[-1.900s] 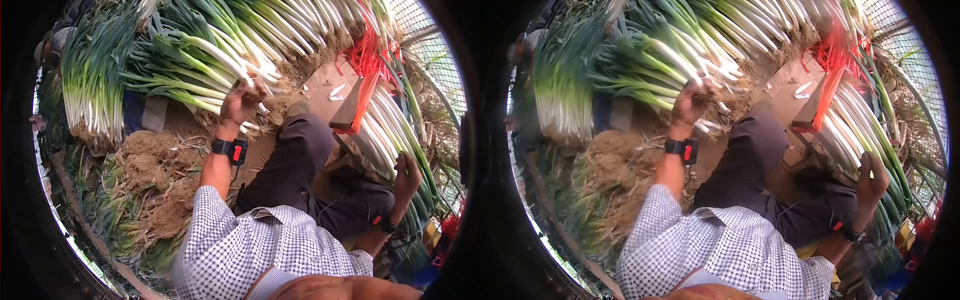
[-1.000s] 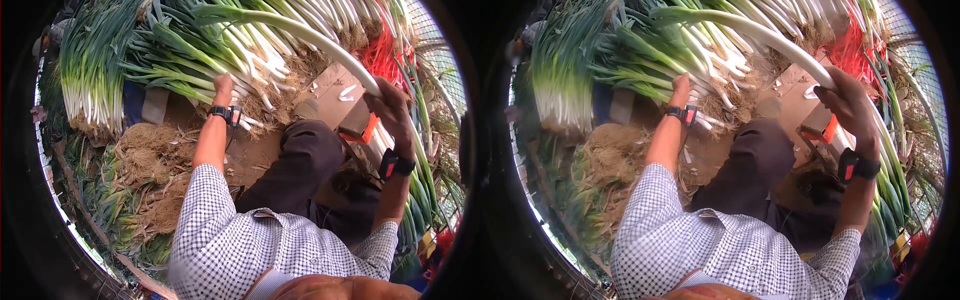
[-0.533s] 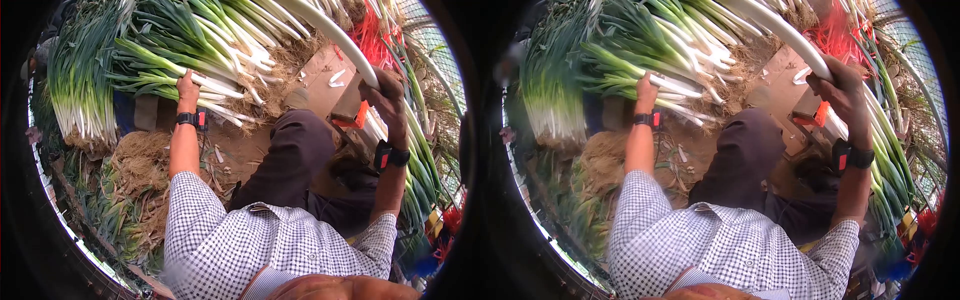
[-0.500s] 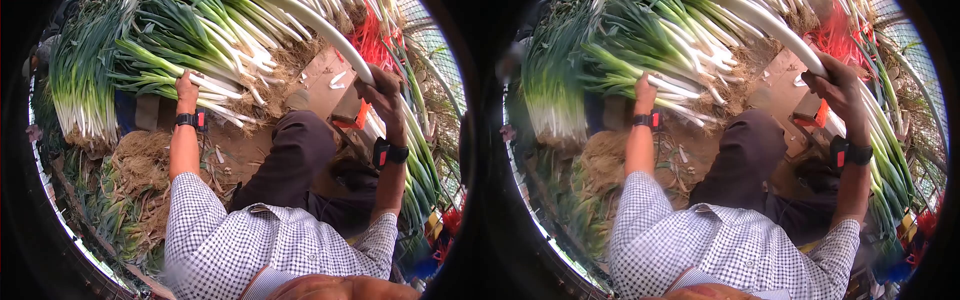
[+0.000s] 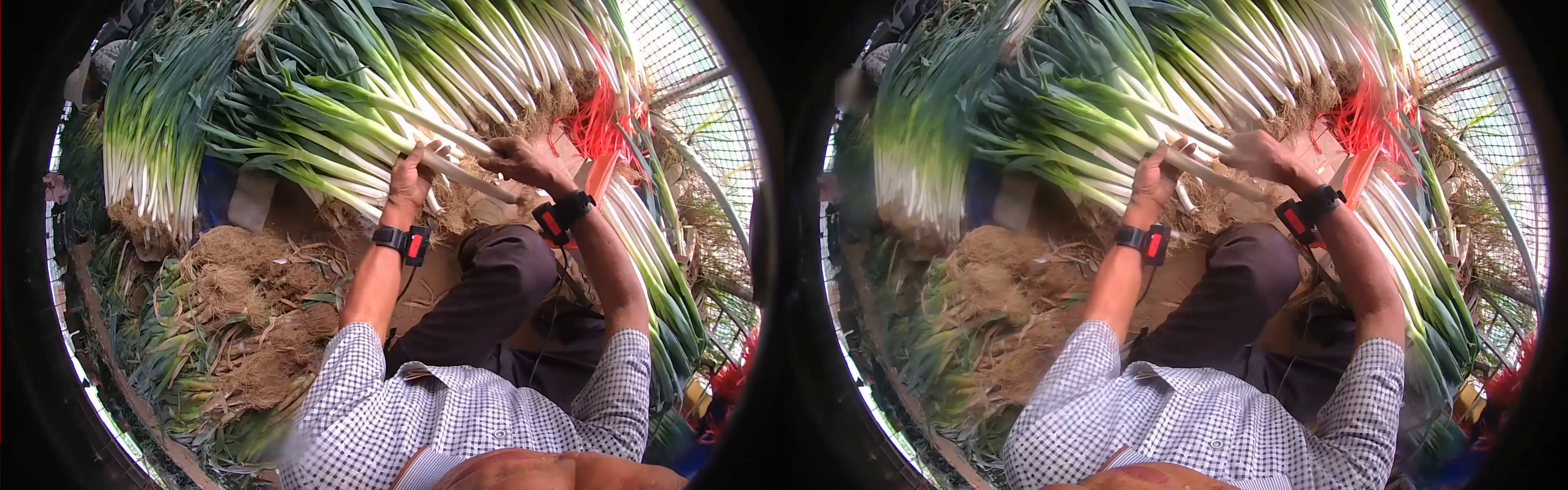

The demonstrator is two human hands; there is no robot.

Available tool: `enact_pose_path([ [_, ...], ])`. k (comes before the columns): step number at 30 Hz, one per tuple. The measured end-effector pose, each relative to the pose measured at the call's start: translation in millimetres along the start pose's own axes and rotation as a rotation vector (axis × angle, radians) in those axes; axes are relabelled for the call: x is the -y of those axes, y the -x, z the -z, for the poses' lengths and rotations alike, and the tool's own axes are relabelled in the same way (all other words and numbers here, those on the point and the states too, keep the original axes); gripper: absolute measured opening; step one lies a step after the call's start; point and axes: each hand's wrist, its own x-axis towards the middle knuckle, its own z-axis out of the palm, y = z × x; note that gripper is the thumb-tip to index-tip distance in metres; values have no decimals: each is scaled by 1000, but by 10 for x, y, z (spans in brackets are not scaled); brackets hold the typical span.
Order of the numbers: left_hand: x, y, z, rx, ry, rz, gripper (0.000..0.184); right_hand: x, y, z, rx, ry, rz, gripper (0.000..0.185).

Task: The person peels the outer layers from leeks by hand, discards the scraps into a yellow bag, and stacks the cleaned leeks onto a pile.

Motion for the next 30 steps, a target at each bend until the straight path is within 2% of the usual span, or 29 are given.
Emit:
enact_pose_path([
  [2, 330, -120, 36, -9, 12, -52, 40, -48, 10, -94, 76, 137, -140, 36],
  [4, 382, -78, -85, -69, 89, -29, 39, -185, 79, -82, 32, 158, -12, 39],
  [6, 416, -83, -146, -89, 105, -15, 38, -245, 156, -64, 86, 177, -14, 42],
  [10, 357, -120, -136, -67, 58, -19, 42, 39, 358, -69, 16, 118, -222, 46],
  [11, 360, -161, -106, -92, 50, -34, 42, 166, 389, -100, 29, 269, -165, 50],
  [13, 345, -130, -129, -81, 26, 16, 43, 191, 406, -196, 29, 338, -203, 51],
  [14, 324, -76, -202, -145, -12, -14, 41, 128, 466, -181, 26, 381, -234, 51],
  [15, 232, -9, -184, -138, -184, 97, 44, -48, 502, -193, -50, 353, -89, 50],
  [16, 117, 58, -168, -119, -363, 201, 46, -73, 547, -100, -73, 392, -44, 46],
  [18, -125, 403, -546, -96, -1395, -76, 54, 18, 587, 43, -126, 470, 50, 36],
  [19, -124, 488, -509, -146, -1682, -326, 70, 178, 625, 152, -90, 557, 28, 47],
  [20, -190, 548, -646, -21, -1969, -664, 78, 261, 651, 191, -95, 618, 48, 44],
  [22, -377, 618, -1185, 300, -2211, -986, 84, 474, 615, 253, -106, 740, 115, 39],
  [23, -368, 512, -1281, 447, -2231, -954, 83, 618, 617, 305, -94, 778, 137, 37],
  [24, -408, 320, -1337, 683, -2083, -960, 70, 785, 596, 335, -111, 850, 140, 36],
  [26, -509, 167, -1711, 690, -2102, -74, 53, 1059, 645, 490, -172, 1008, 111, 35],
  [27, -494, 65, -1694, 799, -2016, -353, 43, 992, 685, 599, -304, 1034, 318, 31],
  [29, -629, 153, -2166, 835, -1850, -526, 39, 1620, 1020, 992, -678, 1187, 517, 29],
  [30, -715, 214, -2390, 811, -1744, -611, 36, 1871, 1206, 1099, -871, 1124, 548, 27],
])
